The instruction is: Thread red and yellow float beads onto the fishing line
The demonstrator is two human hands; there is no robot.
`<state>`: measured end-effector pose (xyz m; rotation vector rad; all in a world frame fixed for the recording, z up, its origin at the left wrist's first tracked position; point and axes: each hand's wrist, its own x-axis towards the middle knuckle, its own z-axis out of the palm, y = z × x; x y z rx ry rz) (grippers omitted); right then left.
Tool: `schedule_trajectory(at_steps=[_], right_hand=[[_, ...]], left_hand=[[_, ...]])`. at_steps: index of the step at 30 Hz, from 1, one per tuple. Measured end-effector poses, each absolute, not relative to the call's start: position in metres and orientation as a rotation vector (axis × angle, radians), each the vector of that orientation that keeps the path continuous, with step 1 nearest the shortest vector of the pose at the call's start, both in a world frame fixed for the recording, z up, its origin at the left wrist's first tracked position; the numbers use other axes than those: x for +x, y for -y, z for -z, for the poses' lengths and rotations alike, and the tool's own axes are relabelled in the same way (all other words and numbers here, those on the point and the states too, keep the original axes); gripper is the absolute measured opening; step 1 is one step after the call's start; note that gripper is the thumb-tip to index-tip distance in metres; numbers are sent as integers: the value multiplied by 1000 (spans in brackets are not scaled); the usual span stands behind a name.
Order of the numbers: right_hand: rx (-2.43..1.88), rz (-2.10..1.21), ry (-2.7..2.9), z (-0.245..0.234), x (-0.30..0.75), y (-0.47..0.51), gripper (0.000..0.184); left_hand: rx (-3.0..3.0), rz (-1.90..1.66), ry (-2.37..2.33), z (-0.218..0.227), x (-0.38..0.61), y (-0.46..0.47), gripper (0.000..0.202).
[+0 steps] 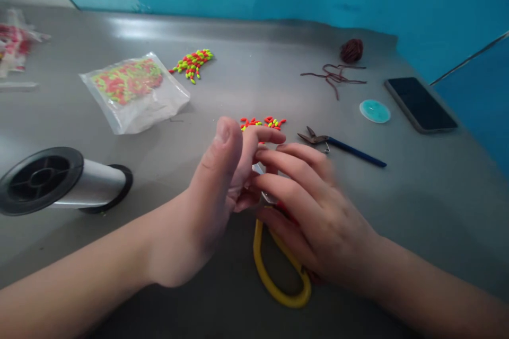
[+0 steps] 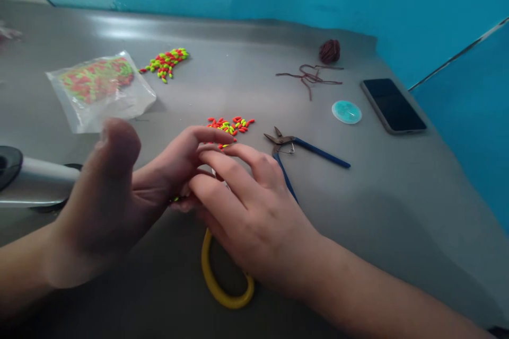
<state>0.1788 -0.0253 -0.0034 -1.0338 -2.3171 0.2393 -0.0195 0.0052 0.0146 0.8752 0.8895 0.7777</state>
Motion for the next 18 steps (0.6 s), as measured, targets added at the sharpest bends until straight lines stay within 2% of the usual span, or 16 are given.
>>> schedule_trajectory(at_steps=[3, 12, 14, 18], right_hand=[[-1009, -288, 2284, 4, 177, 21, 24], [-1055, -288, 2284, 4, 177, 21, 17], [-1021, -253, 2256, 3, 176, 21, 21], [-956, -196, 2229, 0, 174, 22, 44]], left_hand=[[921, -636, -836, -12, -20, -6, 70], [986, -659, -850, -16, -20, -5, 58], [970, -656, -819, -20, -22, -7, 58], [1002, -611, -807, -22, -27, -9, 61]])
